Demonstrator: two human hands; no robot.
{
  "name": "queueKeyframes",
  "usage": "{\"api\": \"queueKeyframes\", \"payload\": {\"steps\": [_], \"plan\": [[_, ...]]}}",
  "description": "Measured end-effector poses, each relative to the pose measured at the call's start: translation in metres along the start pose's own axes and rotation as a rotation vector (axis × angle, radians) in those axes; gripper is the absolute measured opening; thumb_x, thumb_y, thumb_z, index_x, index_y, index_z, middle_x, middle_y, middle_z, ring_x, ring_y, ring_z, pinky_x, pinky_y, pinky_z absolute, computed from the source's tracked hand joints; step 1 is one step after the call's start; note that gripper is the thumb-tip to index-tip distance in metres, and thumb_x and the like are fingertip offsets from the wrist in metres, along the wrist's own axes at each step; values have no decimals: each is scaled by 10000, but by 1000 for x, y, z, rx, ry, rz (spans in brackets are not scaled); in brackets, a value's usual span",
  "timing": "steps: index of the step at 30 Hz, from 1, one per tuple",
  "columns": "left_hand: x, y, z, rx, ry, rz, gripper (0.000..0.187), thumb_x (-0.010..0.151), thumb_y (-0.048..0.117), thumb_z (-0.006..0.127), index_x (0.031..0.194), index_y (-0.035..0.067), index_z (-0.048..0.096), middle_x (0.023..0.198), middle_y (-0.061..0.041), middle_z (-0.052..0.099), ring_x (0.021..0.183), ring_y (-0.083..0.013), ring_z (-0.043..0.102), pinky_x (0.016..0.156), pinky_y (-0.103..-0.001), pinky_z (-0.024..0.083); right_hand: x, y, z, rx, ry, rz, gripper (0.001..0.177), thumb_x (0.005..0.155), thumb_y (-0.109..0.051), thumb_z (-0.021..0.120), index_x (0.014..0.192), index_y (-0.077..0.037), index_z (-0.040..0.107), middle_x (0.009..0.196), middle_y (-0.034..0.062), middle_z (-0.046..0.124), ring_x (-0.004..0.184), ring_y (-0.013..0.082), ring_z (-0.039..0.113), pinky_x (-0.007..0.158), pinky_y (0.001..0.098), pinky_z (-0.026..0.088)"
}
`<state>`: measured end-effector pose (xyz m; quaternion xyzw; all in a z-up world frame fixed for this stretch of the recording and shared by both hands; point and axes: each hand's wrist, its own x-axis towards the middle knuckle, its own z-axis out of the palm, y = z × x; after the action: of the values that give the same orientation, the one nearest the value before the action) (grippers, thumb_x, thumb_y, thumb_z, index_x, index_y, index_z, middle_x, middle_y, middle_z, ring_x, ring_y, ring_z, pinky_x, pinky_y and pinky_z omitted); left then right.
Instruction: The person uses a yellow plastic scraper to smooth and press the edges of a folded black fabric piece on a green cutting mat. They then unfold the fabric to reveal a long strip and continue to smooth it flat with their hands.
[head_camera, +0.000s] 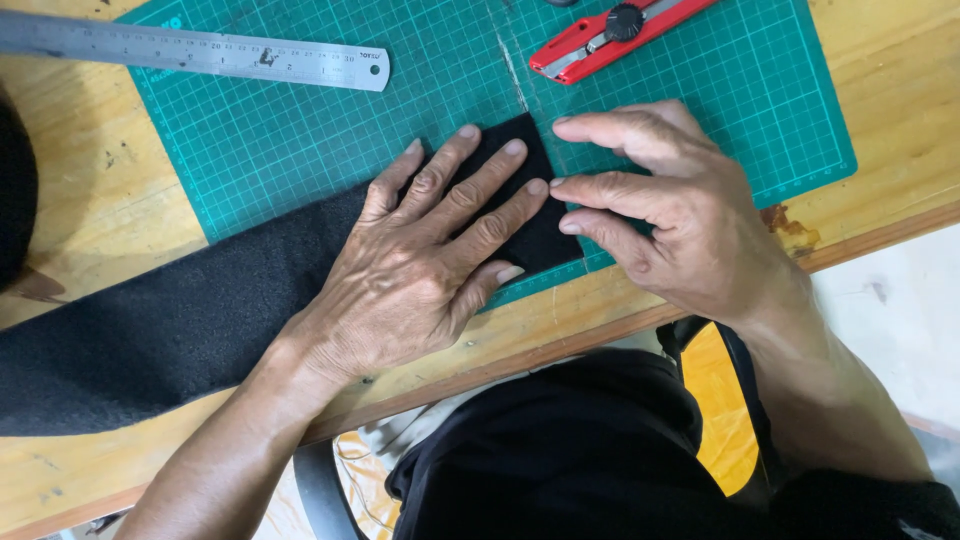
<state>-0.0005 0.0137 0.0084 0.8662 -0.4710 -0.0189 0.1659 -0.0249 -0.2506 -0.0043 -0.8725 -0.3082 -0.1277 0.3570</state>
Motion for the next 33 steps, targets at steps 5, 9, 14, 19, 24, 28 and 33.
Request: {"api": "queueKeyframes", "payload": {"steps": [5,9,14,19,24,28,33], "plan": [[-1,0,1,3,-3,1,534,1130,421,503,1599,182,420,1681,-82,350,1586,-360,293,1287,-532,203,-1,1,1,-3,-3,-2,216,980,-105,794,1143,37,787,1374,218,635,1212,397,567,999,488,534],[-1,0,1,-2,0,-6,528,1126,423,492,1595,188,426,1677,-80,363,1583,-362,302,1284,-537,211,0,0,0,0,-2,0,206,977,-91,801,1141,34,789,1374,217,634,1206,398,567,1004,488,528],[0,0,0,10,-3,-4,537,1123,426,510,1596,187,424,1677,-81,364,1581,-361,306,1279,-535,214,0,1,0,3,-8,0,211,982,-97,790,1145,37,787,1382,224,628,1214,404,558,1003,498,524],[-1,0,1,8,1,3,542,1123,423,499,1597,172,419,1678,-85,357,1582,-362,309,1282,-547,203,0,-1,1,-5,-1,-6,214,973,-94,800,1145,33,783,1375,224,632,1198,400,565,991,490,526],[-1,-1,1,25,6,12,550,1129,426,512,1605,174,400,1684,-72,346,1590,-347,294,1292,-547,194,0,0,2,-9,16,-18,218,957,-91,814,1126,45,785,1366,239,639,1196,409,575,1003,492,532],[0,-1,1,29,1,16,553,1132,427,500,1608,170,386,1685,-74,350,1591,-344,289,1291,-549,181,-1,1,3,-20,13,-19,236,958,-114,809,1132,43,785,1371,235,640,1193,403,572,1003,489,531],[0,-1,1,37,-8,17,559,1132,433,493,1612,168,381,1689,-73,340,1592,-342,280,1287,-548,177,0,0,2,-3,11,-11,210,960,-92,808,1123,38,787,1369,227,637,1207,404,573,1011,487,528]]}}
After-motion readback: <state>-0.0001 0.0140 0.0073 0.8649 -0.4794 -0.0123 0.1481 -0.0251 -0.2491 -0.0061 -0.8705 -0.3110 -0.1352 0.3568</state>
